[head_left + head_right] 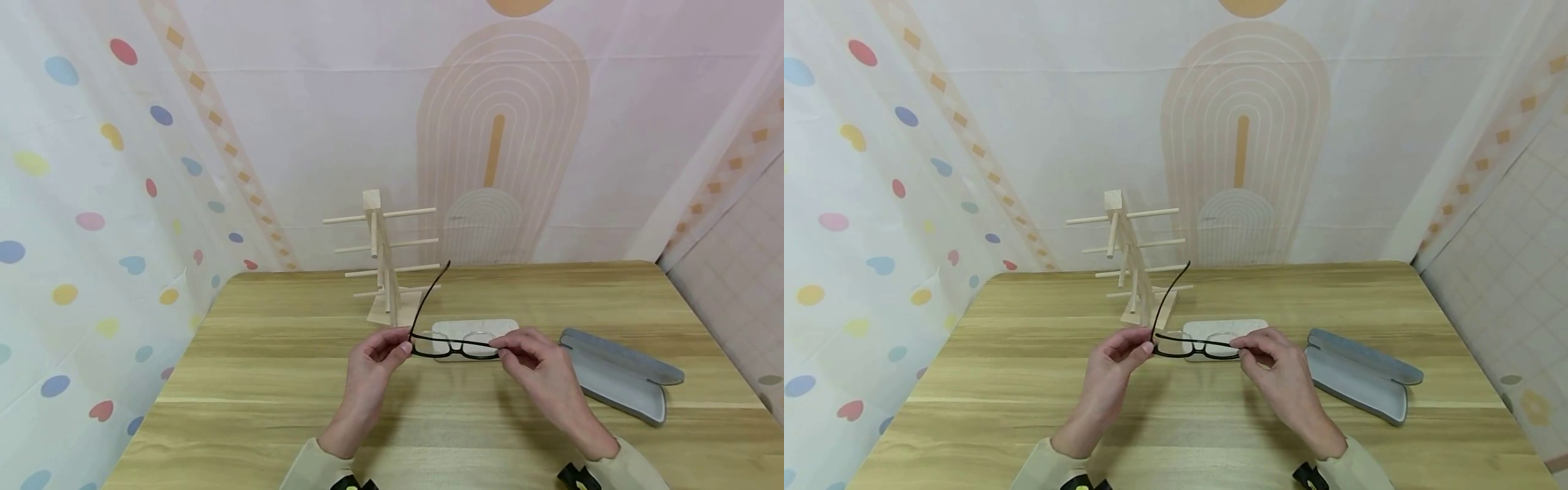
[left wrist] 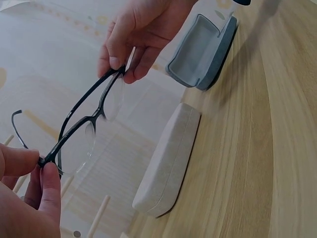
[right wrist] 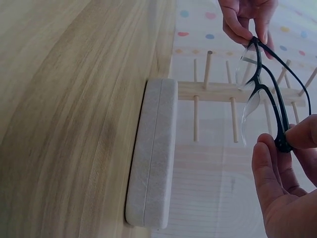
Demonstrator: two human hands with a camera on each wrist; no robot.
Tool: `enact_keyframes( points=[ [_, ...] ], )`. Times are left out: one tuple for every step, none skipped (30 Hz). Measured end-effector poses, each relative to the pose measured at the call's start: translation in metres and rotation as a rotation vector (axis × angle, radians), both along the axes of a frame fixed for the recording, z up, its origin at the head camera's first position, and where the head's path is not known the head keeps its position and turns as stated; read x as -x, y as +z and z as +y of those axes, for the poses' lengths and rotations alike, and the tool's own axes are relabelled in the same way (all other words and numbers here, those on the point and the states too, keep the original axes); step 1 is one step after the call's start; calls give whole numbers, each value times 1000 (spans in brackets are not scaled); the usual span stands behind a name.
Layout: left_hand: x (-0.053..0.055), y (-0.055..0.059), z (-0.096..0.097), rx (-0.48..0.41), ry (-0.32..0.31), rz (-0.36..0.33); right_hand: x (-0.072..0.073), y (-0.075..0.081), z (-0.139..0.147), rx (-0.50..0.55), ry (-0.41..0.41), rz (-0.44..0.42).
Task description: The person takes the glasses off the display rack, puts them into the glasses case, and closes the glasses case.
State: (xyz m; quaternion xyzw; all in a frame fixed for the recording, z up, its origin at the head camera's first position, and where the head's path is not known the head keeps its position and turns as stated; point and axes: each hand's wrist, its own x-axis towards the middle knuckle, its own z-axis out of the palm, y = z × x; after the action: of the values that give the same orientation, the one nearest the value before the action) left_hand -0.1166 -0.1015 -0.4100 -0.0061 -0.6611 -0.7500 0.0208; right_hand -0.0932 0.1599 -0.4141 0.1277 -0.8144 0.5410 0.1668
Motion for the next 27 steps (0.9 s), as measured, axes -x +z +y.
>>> enact_keyframes(
  points=[
    [0,0,0,4,1,-1,0,0,0,-1,1,1],
    [0,0,0,5,2,-1,0,0,0,-2,1,2],
    [0,0,0,8,1,1,0,0,0,-4,1,-1],
    [0,0,0,9,0,3,0,0,0,-5,0,-6],
    [-1,0,0,11,-1,6,0,0,0,-7,0,-13],
    [0,0,0,13,-1,4,0,0,0,-8,-1,-21],
    [-1,0,0,15,-2,6,1,0,1,-11,-2,-27],
    [-1,1,0,17,-2,8,1,0,1,-14,-4,-34],
    [-1,1,0,19,-2,9,1,0,1,-18,-5,-41],
    [-1,1,0,22,-2,11,1,1,1,-20,-6,-46],
    [-1,1,0,26,-2,12,1,0,1,-21,-7,-48],
    [-1,1,0,31,-1,14,1,0,1,-22,-8,-50],
    [-2,1,0,37,0,16,1,0,1,-23,-10,-52],
    [-1,1,0,42,0,18,1,0,1,-24,-10,-54],
    [-1,1,0,47,0,19,1,0,1,-25,-12,-55],
    [-1,1,0,51,0,21,1,0,1,-26,-13,-57],
    [-2,1,0,54,-1,22,1,1,1,-26,-14,-59],
    [-2,1,0,57,-2,24,1,1,1,-27,-16,-60],
    [-1,1,0,58,-3,24,1,1,1,-28,-17,-60],
    [-1,1,0,58,-3,25,1,1,1,-28,-18,-60],
    [-1,1,0,59,-4,25,1,1,1,-29,-20,-62],
    [-1,1,0,59,-5,25,1,1,1,-29,-21,-63],
    [-1,1,0,61,-7,25,1,1,1,-29,-23,-63],
    [-1,1,0,63,-9,25,2,1,1,-29,-24,-63],
    [-1,1,0,66,-12,26,2,1,1,-31,-26,-65],
    [-1,1,0,71,-14,27,2,1,1,-33,-28,-66],
    [-1,1,-1,76,-17,29,2,1,1,-35,-30,-67]
  ],
)
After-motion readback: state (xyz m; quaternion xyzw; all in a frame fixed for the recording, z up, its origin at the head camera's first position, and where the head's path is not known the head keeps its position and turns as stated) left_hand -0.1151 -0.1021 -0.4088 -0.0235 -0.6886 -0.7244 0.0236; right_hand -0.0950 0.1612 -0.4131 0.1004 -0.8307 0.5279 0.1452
